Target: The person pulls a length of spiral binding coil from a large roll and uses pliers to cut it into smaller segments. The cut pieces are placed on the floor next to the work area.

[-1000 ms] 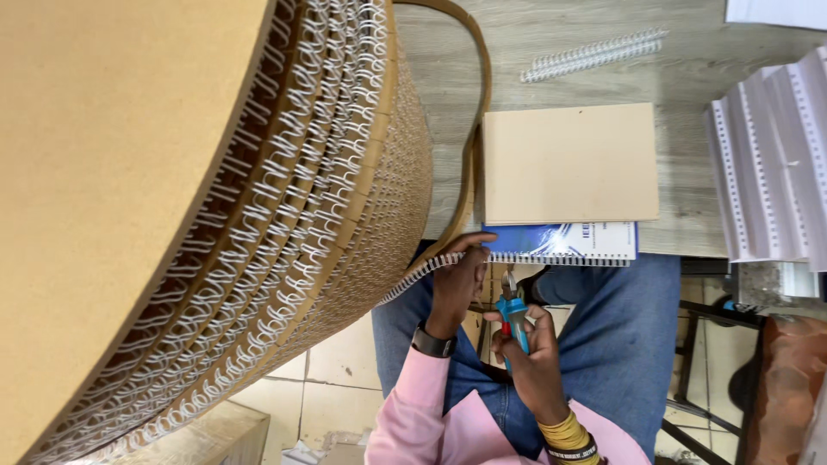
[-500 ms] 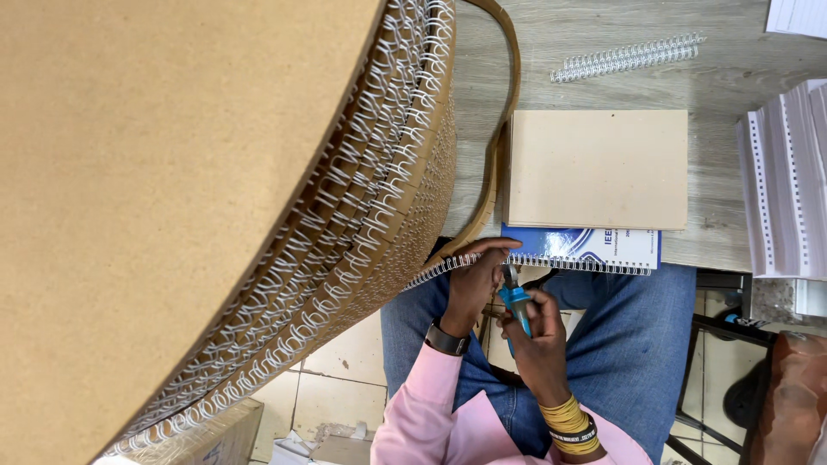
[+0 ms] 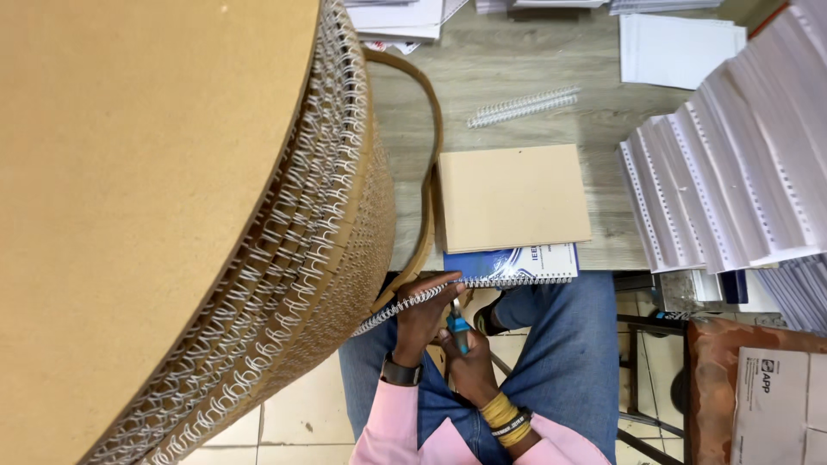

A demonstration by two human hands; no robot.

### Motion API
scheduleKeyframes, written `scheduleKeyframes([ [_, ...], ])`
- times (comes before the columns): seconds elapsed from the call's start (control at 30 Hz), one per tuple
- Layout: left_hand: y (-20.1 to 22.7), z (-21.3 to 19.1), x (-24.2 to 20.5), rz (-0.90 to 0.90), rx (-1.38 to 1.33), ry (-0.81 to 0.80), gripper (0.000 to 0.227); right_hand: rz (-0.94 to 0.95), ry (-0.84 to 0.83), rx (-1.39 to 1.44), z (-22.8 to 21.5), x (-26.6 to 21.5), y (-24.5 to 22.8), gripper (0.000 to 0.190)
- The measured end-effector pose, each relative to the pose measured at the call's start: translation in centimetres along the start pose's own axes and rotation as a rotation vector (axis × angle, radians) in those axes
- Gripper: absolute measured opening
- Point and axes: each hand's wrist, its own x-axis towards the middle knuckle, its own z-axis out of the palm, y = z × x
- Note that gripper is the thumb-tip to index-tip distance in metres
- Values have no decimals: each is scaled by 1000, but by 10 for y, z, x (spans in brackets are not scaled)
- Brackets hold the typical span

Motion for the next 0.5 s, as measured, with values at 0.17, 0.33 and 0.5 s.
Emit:
scheduleKeyframes([
  [0.17, 53, -35, -6, 86, -530, 157, 24, 189, 202, 384, -13, 15, -39, 27],
  [0.33, 70, -47, -7, 343, -412, 358, 12, 187, 425, 842, -21, 51, -75, 26],
  [0.5, 73, -55, 7, 253, -436, 357, 13, 23, 502, 706, -33, -3, -110, 22],
])
